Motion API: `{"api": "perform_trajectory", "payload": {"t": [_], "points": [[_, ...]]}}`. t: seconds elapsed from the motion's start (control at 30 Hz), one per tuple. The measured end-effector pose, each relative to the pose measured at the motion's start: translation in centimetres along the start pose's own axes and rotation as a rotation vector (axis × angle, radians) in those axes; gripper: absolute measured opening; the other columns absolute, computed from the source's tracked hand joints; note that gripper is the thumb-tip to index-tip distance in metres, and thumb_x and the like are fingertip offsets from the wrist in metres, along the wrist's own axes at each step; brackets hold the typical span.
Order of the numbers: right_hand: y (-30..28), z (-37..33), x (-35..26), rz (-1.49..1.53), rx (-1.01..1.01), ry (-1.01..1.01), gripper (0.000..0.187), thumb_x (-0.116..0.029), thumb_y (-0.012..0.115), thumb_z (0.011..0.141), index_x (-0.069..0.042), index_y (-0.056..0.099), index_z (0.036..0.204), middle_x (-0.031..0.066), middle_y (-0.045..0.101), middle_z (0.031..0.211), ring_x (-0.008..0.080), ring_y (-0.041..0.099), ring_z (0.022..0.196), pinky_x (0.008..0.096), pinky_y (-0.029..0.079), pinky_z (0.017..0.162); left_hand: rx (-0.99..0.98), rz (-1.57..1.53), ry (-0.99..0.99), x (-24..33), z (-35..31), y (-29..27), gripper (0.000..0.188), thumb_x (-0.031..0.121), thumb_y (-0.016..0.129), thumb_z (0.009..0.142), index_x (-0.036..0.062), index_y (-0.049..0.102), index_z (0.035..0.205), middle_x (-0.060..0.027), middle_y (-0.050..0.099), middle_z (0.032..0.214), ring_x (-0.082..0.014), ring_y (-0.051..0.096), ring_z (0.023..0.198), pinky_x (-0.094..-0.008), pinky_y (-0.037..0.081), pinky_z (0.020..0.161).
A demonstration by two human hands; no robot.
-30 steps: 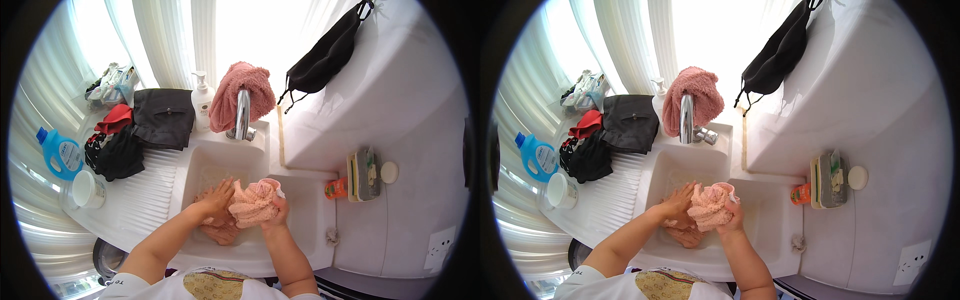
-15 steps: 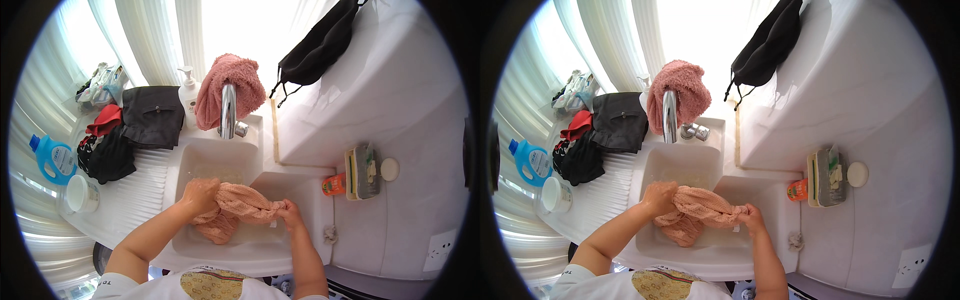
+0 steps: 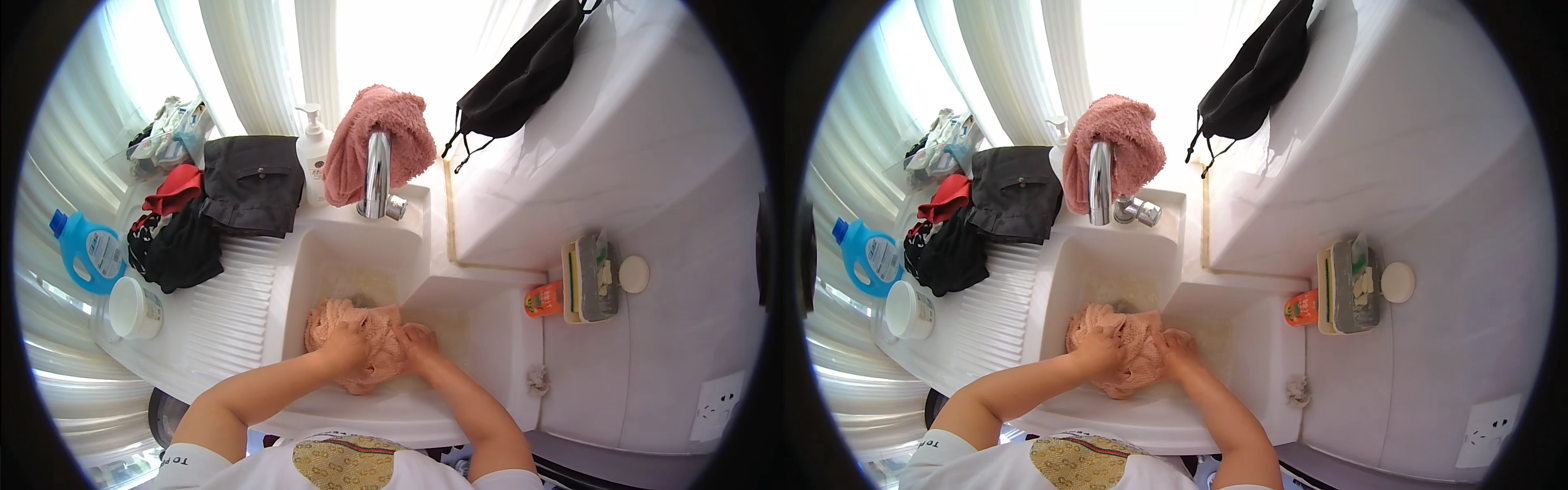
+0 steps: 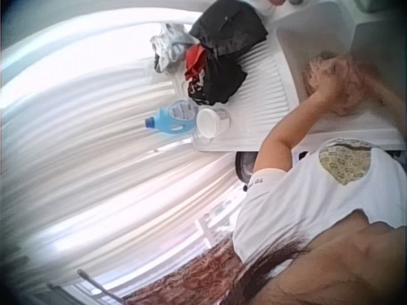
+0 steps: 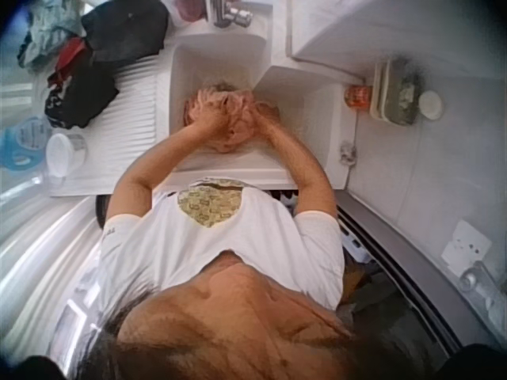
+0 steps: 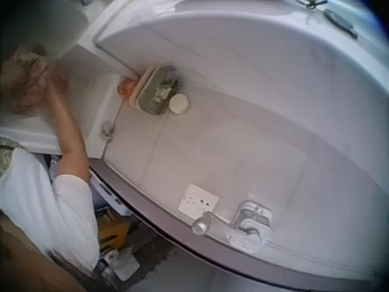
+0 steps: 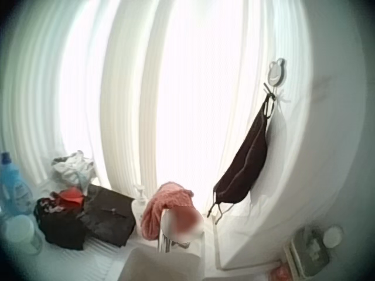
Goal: The person pours liquid from a white cup onto a pink towel in a sink and then scrubs and wrings the towel by hand.
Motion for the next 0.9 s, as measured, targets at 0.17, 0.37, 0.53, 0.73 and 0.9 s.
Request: {"api": "perform_trajectory", "payload": {"t": [0.17,0.37,0.53,0.73,0.9], "points": [[-2.7,0.2,0.1,-0.033,-0.371,0.218,0.023,-0.026,0.067,0.081,-0.008,0.068,0.097,0.0161,0.061,0.113,0.0287,0.059,0.107,0.0421,0.047,0.086,-0.442,-0.104,-0.167,-0.7,0.5,-1.5,0.055,0.056,0.075,0.063,0.0106,0.074,0.094,-0.0082,0.069,0.099,-0.0235,0.061,0.107,-0.0358,0.051,0.082],[-14.7,-2.8,1.9,0.98,0.16,0.267,0.026,-0.018,0.054,0.089,0.001,0.065,0.103,0.0171,0.062,0.116,0.0258,0.06,0.107,0.0377,0.047,0.09,-0.42,-0.064,-0.091,-2.6,1.4,2.3,0.041,0.035,0.07,0.072,0.0092,0.073,0.104,-0.0102,0.07,0.105,-0.0273,0.067,0.096,-0.0373,0.052,0.085],[-13.7,-3.0,2.6,1.657,0.004,0.349,0.04,-0.017,0.057,0.088,0.004,0.052,0.122,0.0151,0.058,0.124,0.0254,0.054,0.117,0.0374,0.043,0.1,0.396,-0.478,0.441,-5.4,-0.5,-3.3,0.036,0.022,0.068,0.074,0.0022,0.07,0.104,-0.0147,0.068,0.11,-0.0337,0.064,0.102,-0.0399,0.049,0.09],[-4.3,0.7,-0.2,0.775,-0.047,0.201,0.065,-0.03,0.069,0.08,-0.001,0.046,0.134,0.0186,0.055,0.13,0.0296,0.052,0.121,0.042,0.043,0.1,0.053,-0.988,-0.243,-8.0,-1.1,-2.5,0.07,0.031,0.077,0.07,0.0001,0.051,0.127,-0.0238,0.056,0.125,-0.0366,0.049,0.123,-0.0437,0.044,0.098],[-3.2,2.0,-2.2,0.004,-0.16,0.226,0.056,-0.034,0.075,0.073,-0.011,0.061,0.122,0.0217,0.054,0.128,0.0336,0.06,0.108,0.0419,0.048,0.094,-0.03,-0.229,-0.124,-5.1,-1.0,-0.4,0.057,0.025,0.076,0.065,0.0088,0.061,0.117,-0.0213,0.056,0.119,-0.0322,0.056,0.109,-0.0453,0.051,0.083]]}}
Point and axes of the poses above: each hand's wrist, its own z-axis towards the middle knuckle, its own y-axis out of the palm, x = y × z, the point moved 2 cm from there along z, towards the middle knuckle
